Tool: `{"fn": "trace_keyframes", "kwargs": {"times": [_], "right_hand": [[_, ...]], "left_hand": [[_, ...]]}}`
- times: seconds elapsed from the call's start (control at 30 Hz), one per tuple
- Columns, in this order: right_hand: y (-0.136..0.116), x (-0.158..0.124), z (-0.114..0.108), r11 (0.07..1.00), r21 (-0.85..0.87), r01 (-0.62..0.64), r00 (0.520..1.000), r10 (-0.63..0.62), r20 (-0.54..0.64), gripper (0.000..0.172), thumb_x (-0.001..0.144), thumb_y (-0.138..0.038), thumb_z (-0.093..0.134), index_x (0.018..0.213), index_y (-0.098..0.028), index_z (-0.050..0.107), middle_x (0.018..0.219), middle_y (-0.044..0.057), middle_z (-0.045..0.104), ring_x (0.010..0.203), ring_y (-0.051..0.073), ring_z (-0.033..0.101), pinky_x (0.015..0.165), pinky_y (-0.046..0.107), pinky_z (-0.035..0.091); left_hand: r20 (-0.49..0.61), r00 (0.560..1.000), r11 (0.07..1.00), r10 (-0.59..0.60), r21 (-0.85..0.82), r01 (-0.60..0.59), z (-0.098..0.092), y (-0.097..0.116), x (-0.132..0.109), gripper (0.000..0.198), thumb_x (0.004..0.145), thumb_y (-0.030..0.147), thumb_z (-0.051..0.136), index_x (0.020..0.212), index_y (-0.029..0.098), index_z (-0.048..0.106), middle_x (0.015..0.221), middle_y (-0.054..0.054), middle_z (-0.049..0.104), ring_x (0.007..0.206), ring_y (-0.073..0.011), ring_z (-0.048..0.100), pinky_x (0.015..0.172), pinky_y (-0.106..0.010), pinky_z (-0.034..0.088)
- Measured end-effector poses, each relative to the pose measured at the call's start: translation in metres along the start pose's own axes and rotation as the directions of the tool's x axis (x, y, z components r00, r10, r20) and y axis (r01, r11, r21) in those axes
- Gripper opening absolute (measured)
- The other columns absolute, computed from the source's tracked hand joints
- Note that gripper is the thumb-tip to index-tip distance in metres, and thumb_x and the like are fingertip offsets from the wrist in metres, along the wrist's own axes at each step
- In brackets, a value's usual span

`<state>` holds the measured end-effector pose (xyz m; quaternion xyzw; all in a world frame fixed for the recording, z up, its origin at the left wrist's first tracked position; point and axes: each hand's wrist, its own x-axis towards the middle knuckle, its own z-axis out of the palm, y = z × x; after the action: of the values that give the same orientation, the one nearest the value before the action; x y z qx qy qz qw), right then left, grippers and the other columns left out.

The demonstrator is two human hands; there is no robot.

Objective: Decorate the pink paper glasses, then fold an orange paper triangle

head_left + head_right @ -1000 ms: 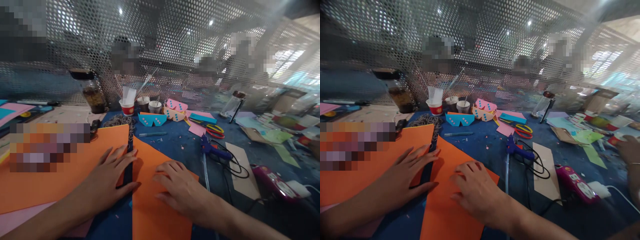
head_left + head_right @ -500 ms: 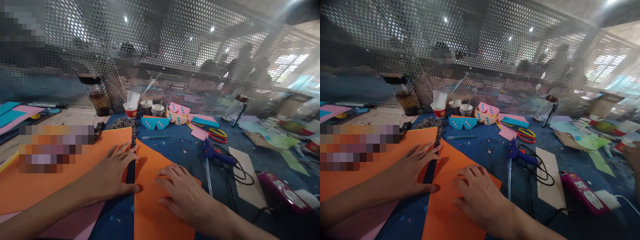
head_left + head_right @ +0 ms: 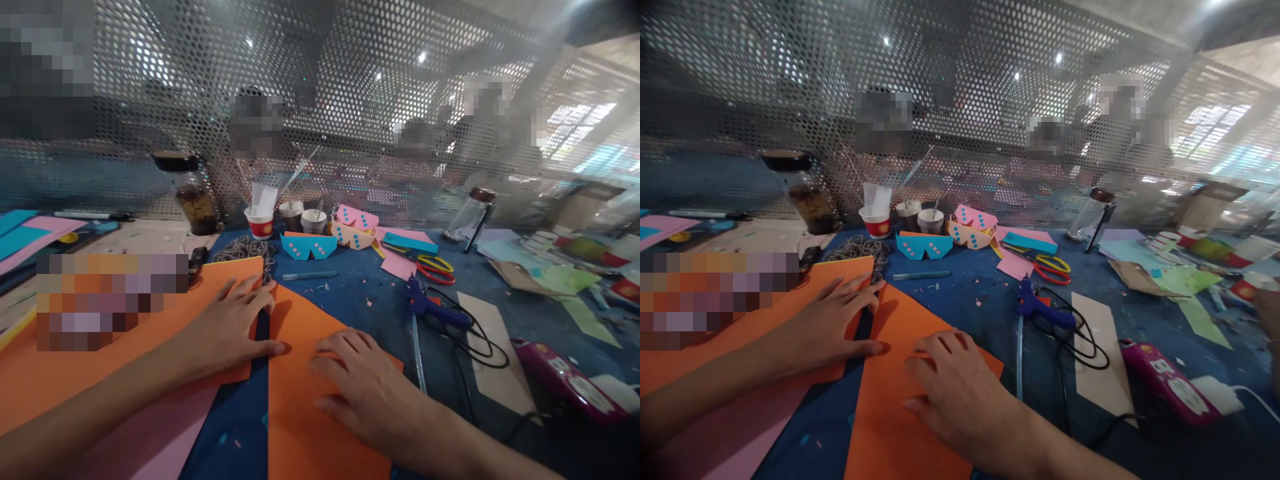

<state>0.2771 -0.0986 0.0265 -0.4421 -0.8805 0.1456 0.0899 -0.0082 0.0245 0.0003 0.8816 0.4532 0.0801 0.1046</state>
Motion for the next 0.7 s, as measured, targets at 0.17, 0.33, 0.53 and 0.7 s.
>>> {"fn": "trace_keyframes", "kwargs": {"times": [0.17,0.33,0.53,0.7], "right_hand": [[-0.001,-0.002,-0.001,1.0,0.005,0.004,1.0,-0.004,-0.003,0.034,0.106,-0.038,0.073,0.136,-0.023,0.069,0.149,0.009,0.067,0.141,0.031,0.058,0.119,0.056,0.049],[0.007,0.001,0.004,1.0,-0.025,0.003,0.999,-0.005,-0.051,0.05,0.105,-0.048,0.072,0.145,-0.019,0.063,0.156,0.012,0.062,0.146,0.031,0.055,0.123,0.053,0.048],[0.02,0.008,0.01,0.993,-0.119,0.022,0.997,-0.031,-0.071,0.058,0.111,-0.054,0.059,0.156,-0.017,0.056,0.169,0.012,0.053,0.158,0.028,0.045,0.137,0.057,0.028],[0.022,0.001,0.003,0.987,-0.162,-0.009,0.999,0.002,-0.048,0.055,0.112,-0.05,0.059,0.156,-0.018,0.055,0.167,0.012,0.056,0.157,0.028,0.048,0.138,0.058,0.026]], "left_hand": [[0.012,0.999,0.999,-0.034,-0.024,0.034,-0.002,0.001,0.004,0.078,0.066,0.096,0.073,0.099,0.025,0.069,0.173,-0.017,0.048,0.163,-0.0543,0.031,0.13,-0.074,0.022],[-0.006,1.0,1.0,-0.007,-0.001,0.007,0.002,-0.003,0.005,0.076,0.068,0.096,0.073,0.096,0.025,0.066,0.172,-0.02,0.05,0.162,-0.0517,0.037,0.131,-0.073,0.024],[-0.069,0.996,0.998,0.058,-0.003,-0.058,0.014,-0.017,0.001,0.073,0.086,0.085,0.066,0.129,0.026,0.069,0.168,-0.017,0.056,0.164,-0.0468,0.035,0.133,-0.069,0.023],[-0.103,0.993,0.998,0.063,-0.014,-0.065,0.015,-0.02,0.002,0.06,0.095,0.082,0.055,0.109,0.026,0.072,0.169,-0.016,0.055,0.163,-0.0446,0.038,0.133,-0.069,0.022]]}}
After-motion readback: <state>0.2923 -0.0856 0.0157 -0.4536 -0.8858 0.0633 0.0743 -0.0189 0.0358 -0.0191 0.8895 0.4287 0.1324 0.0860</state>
